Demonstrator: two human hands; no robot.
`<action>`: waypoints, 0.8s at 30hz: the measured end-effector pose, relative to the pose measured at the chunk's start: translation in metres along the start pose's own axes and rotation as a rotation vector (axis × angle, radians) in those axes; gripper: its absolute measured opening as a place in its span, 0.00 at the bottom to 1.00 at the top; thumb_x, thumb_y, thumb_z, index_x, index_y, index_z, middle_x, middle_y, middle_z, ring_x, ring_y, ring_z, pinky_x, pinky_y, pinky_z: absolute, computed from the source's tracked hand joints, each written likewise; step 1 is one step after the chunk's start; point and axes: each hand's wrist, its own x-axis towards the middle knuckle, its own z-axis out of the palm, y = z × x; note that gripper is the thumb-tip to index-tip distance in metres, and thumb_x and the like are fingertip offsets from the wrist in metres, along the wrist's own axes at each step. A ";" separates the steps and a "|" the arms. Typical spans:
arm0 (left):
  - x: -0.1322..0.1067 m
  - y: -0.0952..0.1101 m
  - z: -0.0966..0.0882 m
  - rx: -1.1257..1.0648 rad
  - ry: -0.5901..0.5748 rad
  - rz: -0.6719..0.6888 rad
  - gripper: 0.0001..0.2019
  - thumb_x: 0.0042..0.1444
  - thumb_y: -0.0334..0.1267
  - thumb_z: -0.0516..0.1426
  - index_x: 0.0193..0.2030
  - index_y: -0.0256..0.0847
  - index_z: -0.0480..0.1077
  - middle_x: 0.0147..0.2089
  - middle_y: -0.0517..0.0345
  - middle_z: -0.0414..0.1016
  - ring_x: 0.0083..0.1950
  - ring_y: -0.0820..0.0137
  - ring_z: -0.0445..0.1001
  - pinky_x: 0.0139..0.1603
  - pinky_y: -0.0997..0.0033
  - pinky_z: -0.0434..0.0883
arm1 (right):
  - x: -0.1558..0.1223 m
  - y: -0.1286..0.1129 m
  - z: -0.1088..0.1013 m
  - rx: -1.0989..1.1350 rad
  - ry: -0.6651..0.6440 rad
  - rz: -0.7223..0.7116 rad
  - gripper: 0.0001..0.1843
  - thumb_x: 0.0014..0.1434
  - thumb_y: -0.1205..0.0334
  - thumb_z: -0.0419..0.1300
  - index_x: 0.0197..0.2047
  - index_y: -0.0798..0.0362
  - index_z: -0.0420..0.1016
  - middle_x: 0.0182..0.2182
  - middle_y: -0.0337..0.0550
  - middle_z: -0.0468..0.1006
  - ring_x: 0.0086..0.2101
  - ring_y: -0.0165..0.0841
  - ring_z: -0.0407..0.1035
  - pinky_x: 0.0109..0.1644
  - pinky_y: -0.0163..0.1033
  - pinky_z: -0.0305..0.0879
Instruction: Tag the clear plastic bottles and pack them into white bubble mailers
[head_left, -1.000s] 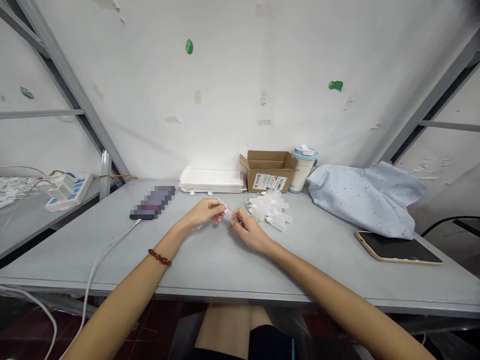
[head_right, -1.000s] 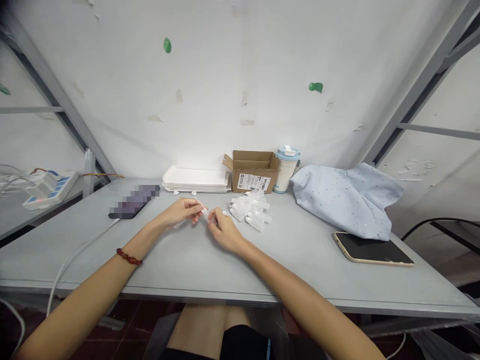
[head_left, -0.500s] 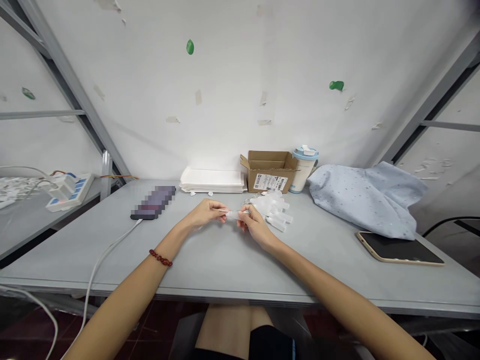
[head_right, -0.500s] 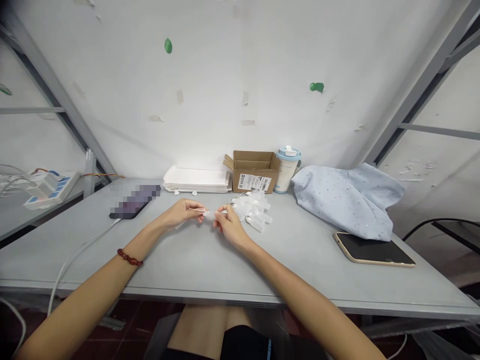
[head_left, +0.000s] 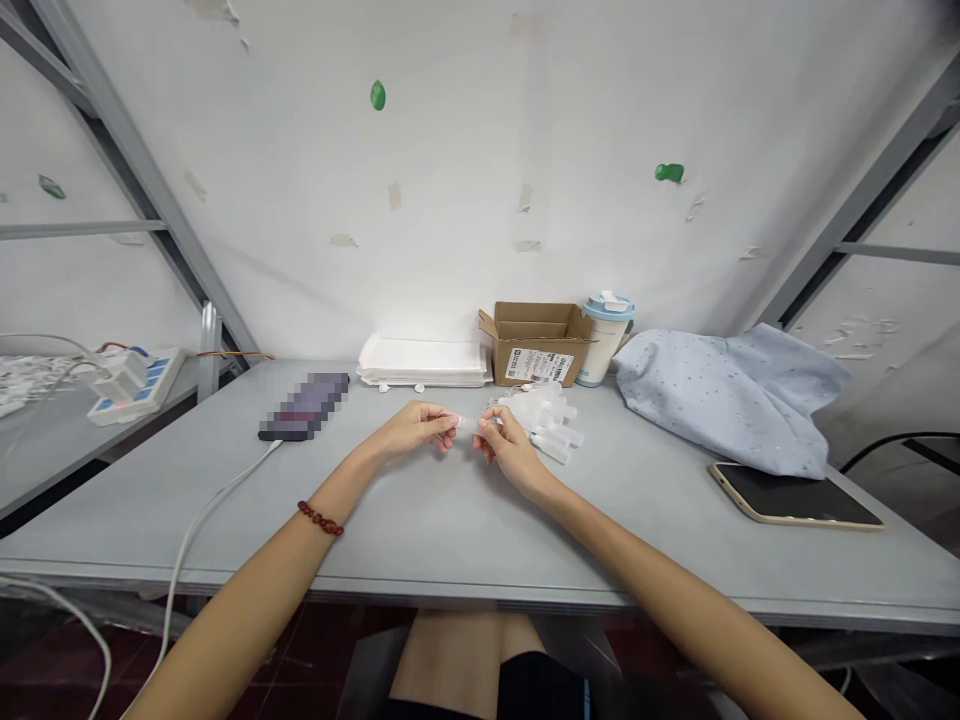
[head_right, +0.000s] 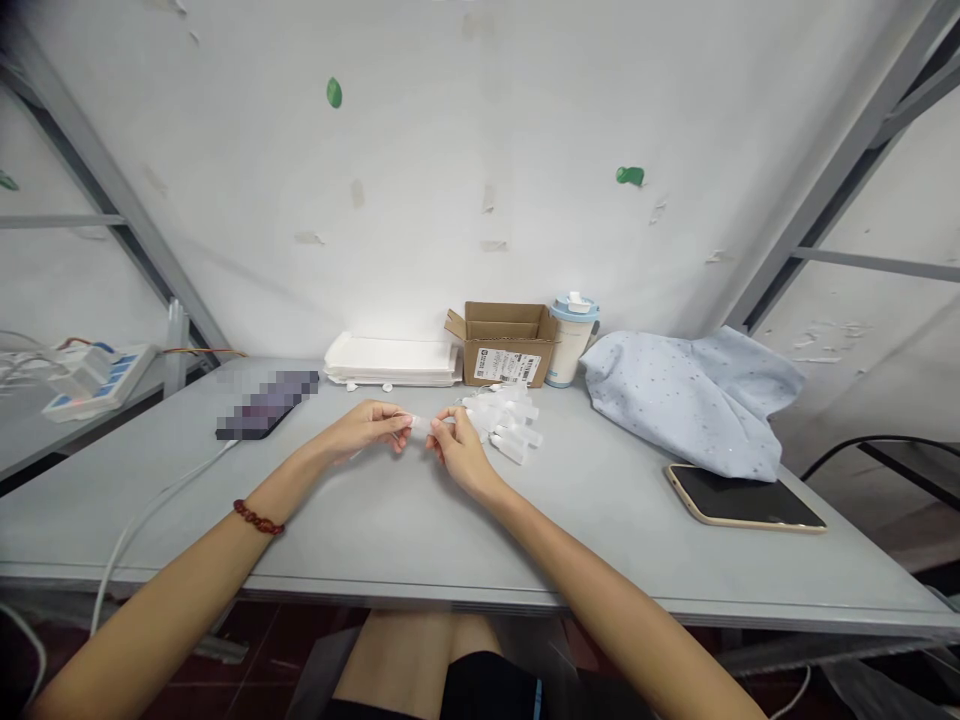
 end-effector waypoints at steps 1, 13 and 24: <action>0.000 0.000 0.000 -0.004 -0.005 -0.008 0.19 0.47 0.52 0.62 0.28 0.33 0.72 0.27 0.56 0.71 0.27 0.72 0.70 0.33 0.68 0.70 | -0.001 0.000 0.000 -0.025 -0.005 -0.021 0.13 0.57 0.49 0.50 0.37 0.49 0.55 0.22 0.31 0.68 0.21 0.26 0.58 0.27 0.33 0.55; 0.000 -0.002 -0.002 0.107 -0.004 0.008 0.20 0.50 0.54 0.59 0.26 0.34 0.70 0.23 0.59 0.69 0.23 0.74 0.67 0.28 0.71 0.68 | -0.002 0.002 -0.002 -0.059 -0.074 -0.022 0.15 0.59 0.46 0.47 0.38 0.48 0.54 0.18 0.28 0.67 0.18 0.26 0.56 0.25 0.33 0.53; -0.002 0.002 0.000 0.074 -0.008 0.035 0.17 0.48 0.48 0.62 0.37 0.35 0.74 0.33 0.55 0.72 0.33 0.71 0.70 0.34 0.69 0.72 | 0.000 0.001 -0.001 0.037 -0.061 0.061 0.19 0.57 0.41 0.48 0.35 0.48 0.53 0.15 0.28 0.68 0.15 0.25 0.54 0.22 0.31 0.50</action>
